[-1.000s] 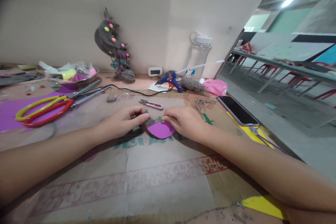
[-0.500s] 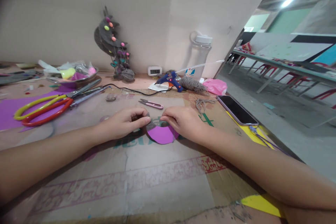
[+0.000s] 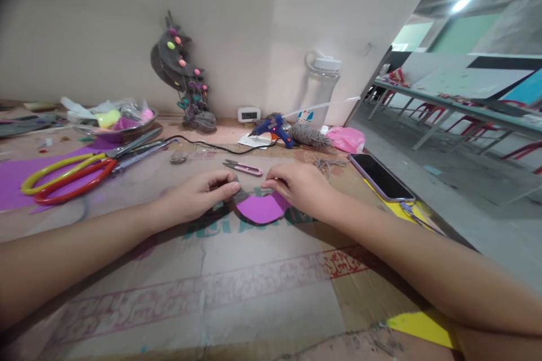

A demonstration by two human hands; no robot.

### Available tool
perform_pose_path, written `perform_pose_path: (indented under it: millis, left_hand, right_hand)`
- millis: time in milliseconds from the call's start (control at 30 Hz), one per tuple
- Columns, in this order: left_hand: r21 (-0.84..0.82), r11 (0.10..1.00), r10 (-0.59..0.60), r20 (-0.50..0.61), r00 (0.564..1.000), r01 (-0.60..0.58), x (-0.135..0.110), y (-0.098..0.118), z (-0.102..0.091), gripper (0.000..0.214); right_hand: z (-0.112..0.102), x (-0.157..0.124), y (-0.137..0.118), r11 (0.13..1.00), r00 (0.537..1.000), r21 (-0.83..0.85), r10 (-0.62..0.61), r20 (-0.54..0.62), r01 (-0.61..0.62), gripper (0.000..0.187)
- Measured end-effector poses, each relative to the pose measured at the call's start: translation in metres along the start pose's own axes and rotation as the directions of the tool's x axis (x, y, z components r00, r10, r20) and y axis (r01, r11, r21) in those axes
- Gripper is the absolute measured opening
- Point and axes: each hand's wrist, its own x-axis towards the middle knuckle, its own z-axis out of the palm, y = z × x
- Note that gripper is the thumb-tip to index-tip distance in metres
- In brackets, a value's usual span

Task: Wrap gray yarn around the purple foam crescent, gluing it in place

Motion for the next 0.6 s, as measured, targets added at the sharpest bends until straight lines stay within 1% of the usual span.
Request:
perform_pose_path:
  millis: [100,233,367,500,600]
  left_hand:
    - [-0.047,0.998,-0.035,-0.008,0.999,0.034,0.000,0.001,-0.001,0.034]
    - [-0.091,0.995,-0.046,0.014,0.999,0.047,0.001,0.000,-0.001,0.034]
    - [-0.117,0.993,-0.031,0.029,0.999,0.035,0.001,-0.003,-0.001,0.033]
    - [-0.138,0.990,0.011,0.080,0.997,0.000,0.001,-0.005,-0.001,0.031]
    - [-0.158,0.987,0.015,0.117,0.993,0.003,0.001,-0.005,-0.001,0.030]
  right_hand:
    - [-0.011,0.003,0.006,0.998,0.999,-0.047,0.033,0.018,-0.032,0.016]
    - [-0.014,0.007,0.026,0.999,0.999,-0.011,0.046,0.026,-0.046,0.016]
    - [-0.016,0.009,0.042,0.997,0.994,0.032,0.073,0.080,-0.076,0.019]
    - [-0.021,0.012,0.047,0.984,0.985,0.093,0.141,0.095,-0.150,0.019]
    - [-0.024,0.014,0.048,0.971,0.975,0.134,0.181,0.127,-0.198,0.022]
